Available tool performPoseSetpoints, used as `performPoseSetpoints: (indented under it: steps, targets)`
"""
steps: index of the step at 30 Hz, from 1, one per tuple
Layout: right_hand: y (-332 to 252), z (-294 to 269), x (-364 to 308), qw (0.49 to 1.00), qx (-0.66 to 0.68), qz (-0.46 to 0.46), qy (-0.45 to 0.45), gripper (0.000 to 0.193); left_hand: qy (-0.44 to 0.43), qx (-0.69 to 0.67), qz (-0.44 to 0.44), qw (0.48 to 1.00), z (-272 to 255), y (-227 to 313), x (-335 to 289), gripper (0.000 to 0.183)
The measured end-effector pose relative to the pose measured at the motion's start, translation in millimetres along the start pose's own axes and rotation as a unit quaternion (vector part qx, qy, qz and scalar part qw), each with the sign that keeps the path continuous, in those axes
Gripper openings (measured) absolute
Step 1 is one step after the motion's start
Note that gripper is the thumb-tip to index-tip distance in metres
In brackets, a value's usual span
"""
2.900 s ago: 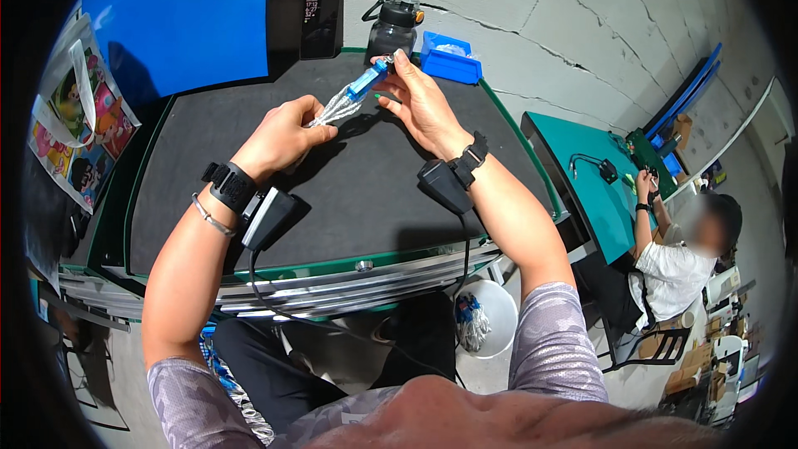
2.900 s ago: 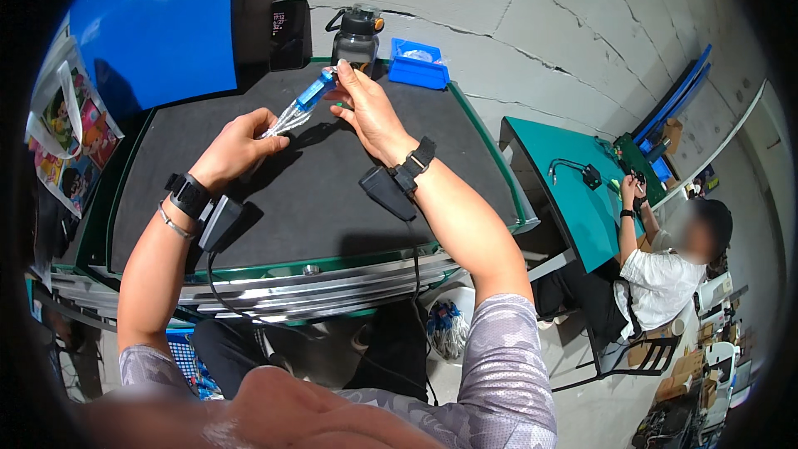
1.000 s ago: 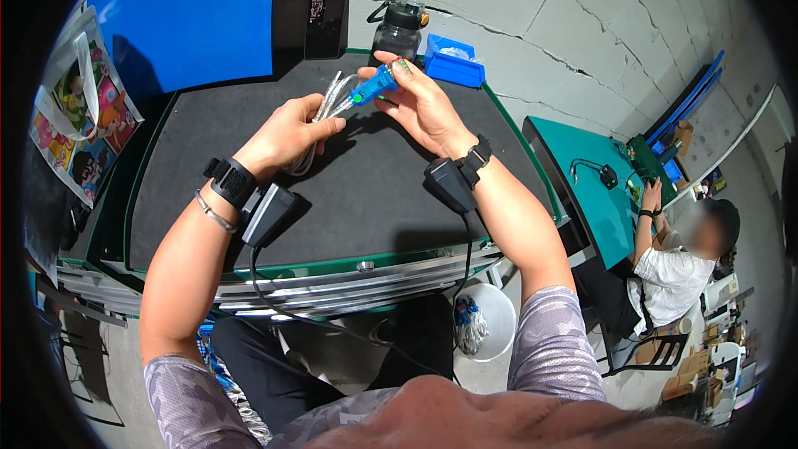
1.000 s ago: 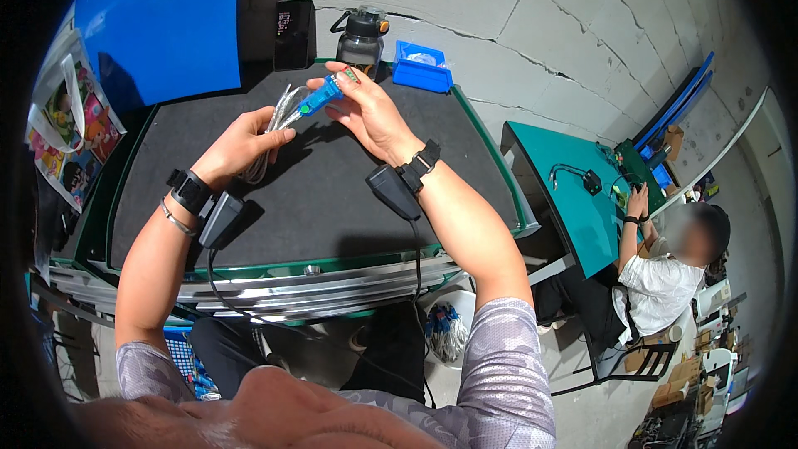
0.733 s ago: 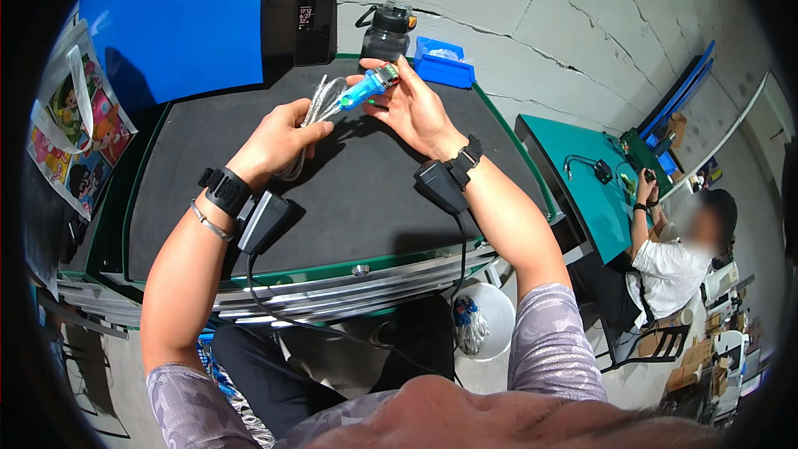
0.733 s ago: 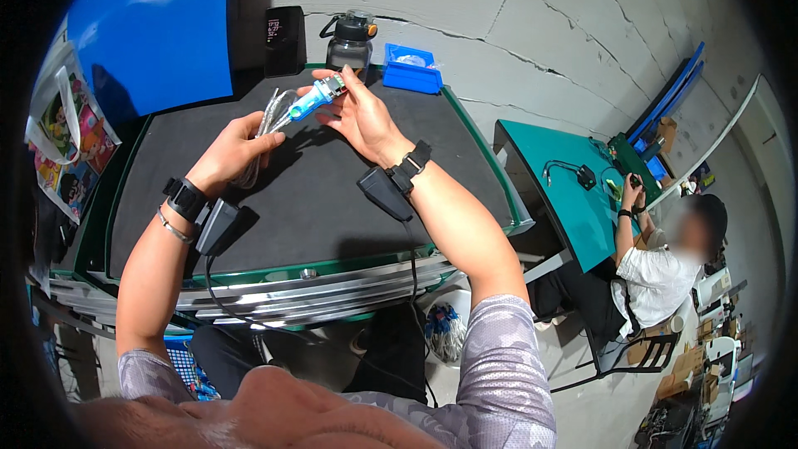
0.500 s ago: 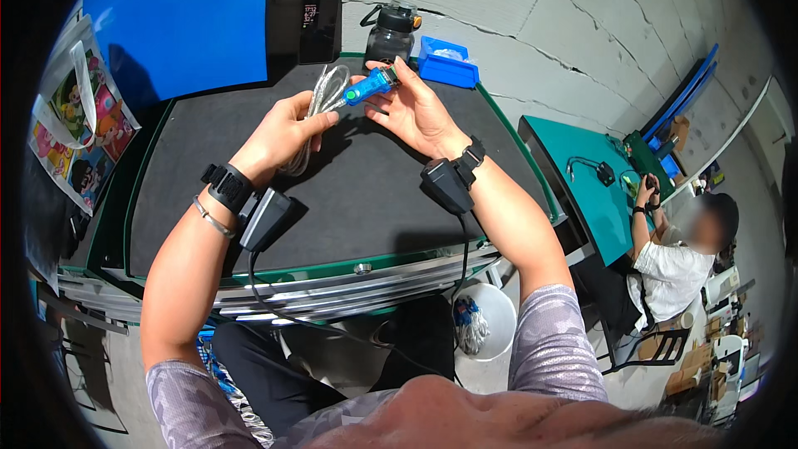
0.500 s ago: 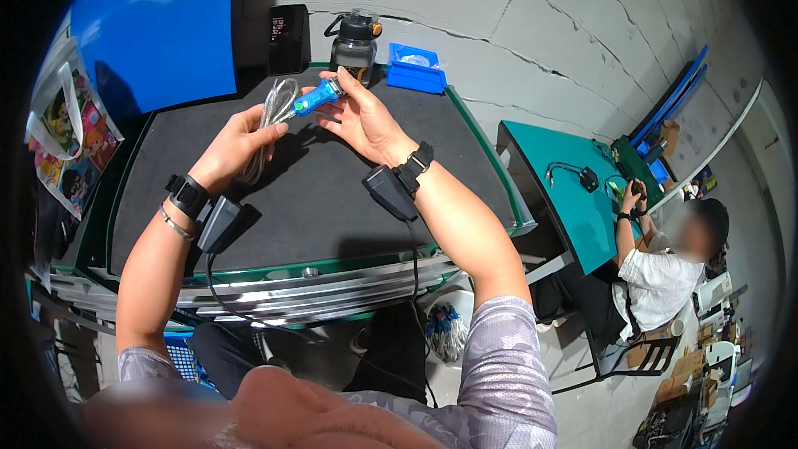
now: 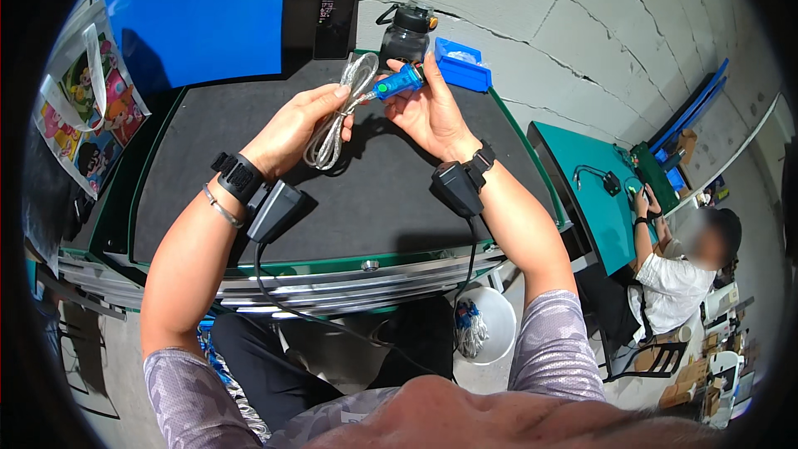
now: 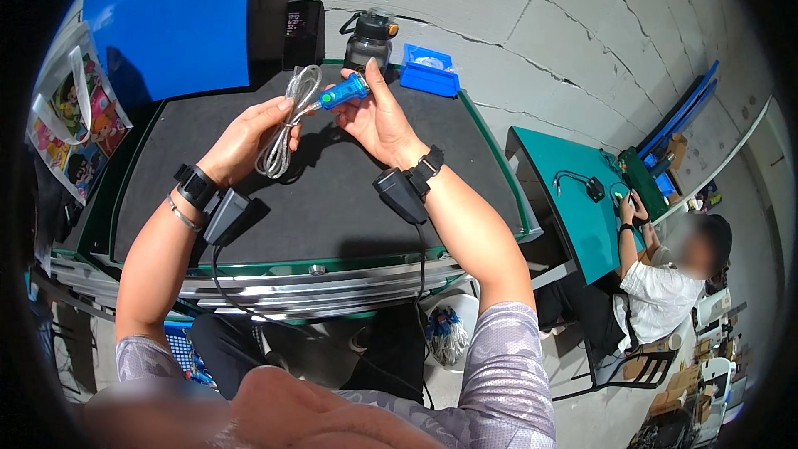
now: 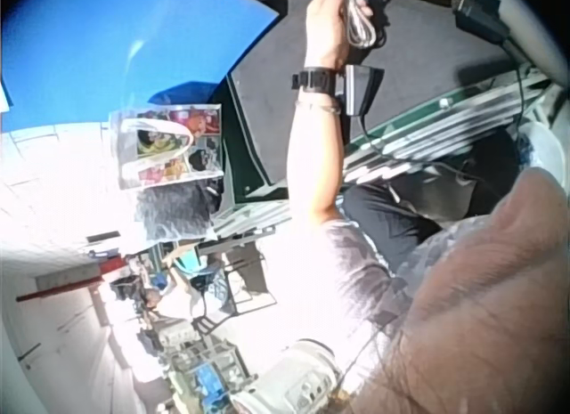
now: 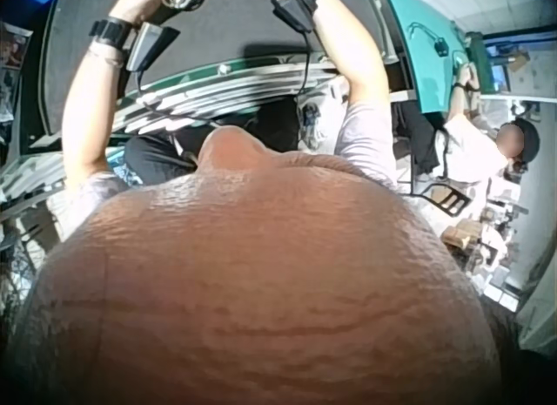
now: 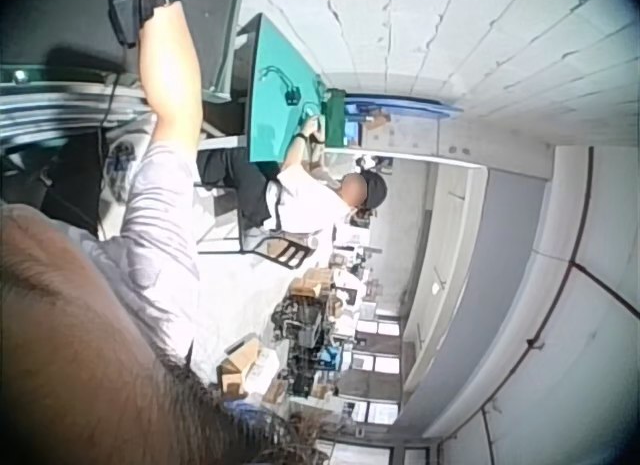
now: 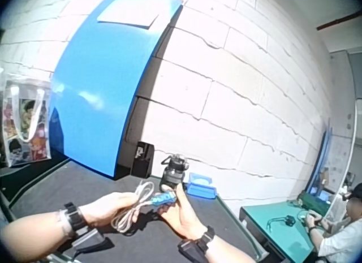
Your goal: Attaching blue connector components to coiled white cables on a workbench.
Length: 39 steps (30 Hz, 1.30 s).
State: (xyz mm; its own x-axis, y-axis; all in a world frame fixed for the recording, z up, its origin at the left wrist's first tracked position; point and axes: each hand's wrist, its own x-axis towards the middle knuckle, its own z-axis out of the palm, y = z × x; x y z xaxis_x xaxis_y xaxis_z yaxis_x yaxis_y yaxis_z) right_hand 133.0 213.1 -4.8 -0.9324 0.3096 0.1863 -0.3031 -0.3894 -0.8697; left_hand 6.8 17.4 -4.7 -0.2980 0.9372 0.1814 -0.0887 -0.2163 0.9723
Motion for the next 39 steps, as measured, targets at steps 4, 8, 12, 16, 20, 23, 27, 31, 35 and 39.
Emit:
performPoseSetpoints:
  steps: [4,8,12,16,20,23,27,31,35,39]
  targets:
    - [7.5,5.3,-1.2,0.998,-0.049,0.013,-0.046,0.061,0.011,0.059,0.023,0.998,-0.8,0.4,-0.2,0.032]
    - [12.7,13.1,-6.9,0.994,-0.085,0.017,-0.071,0.053,0.032,0.097,0.023,0.994,-1.0,2.0,-1.3,0.03]
    - [11.1,15.5,-8.2,0.994,-0.088,0.007,-0.057,0.039,0.035,0.098,0.02,0.994,-0.1,0.6,-0.3,0.029]
    - [14.2,14.8,-7.1,0.987,-0.158,-0.007,-0.016,0.028,0.032,0.101,0.011,0.994,0.5,-0.7,0.8,0.026]
    - [16.2,15.6,-6.8,0.977,-0.211,0.003,0.023,0.025,0.03,0.125,0.007,0.992,1.3,-1.3,0.9,0.027]
    - [13.2,17.5,-9.1,0.974,-0.224,-0.006,0.022,0.026,0.021,0.132,-0.005,0.991,0.3,-1.1,0.9,0.029]
    - [11.2,18.8,-11.0,0.966,-0.257,-0.029,0.016,0.026,0.006,0.145,-0.031,0.989,-2.1,-2.0,0.9,0.035]
    - [14.1,14.7,-7.2,0.976,-0.215,-0.019,0.014,0.025,-0.037,0.139,-0.026,0.989,-4.5,-4.3,1.0,0.037]
    - [14.9,9.8,-4.5,0.982,-0.185,-0.015,0.015,0.023,-0.088,0.162,-0.034,0.982,-11.4,-2.9,-0.1,0.037]
    - [8.0,9.5,-7.0,0.991,-0.131,-0.011,0.02,0.024,-0.106,0.166,-0.027,0.98,-11.6,-3.6,1.7,0.037]
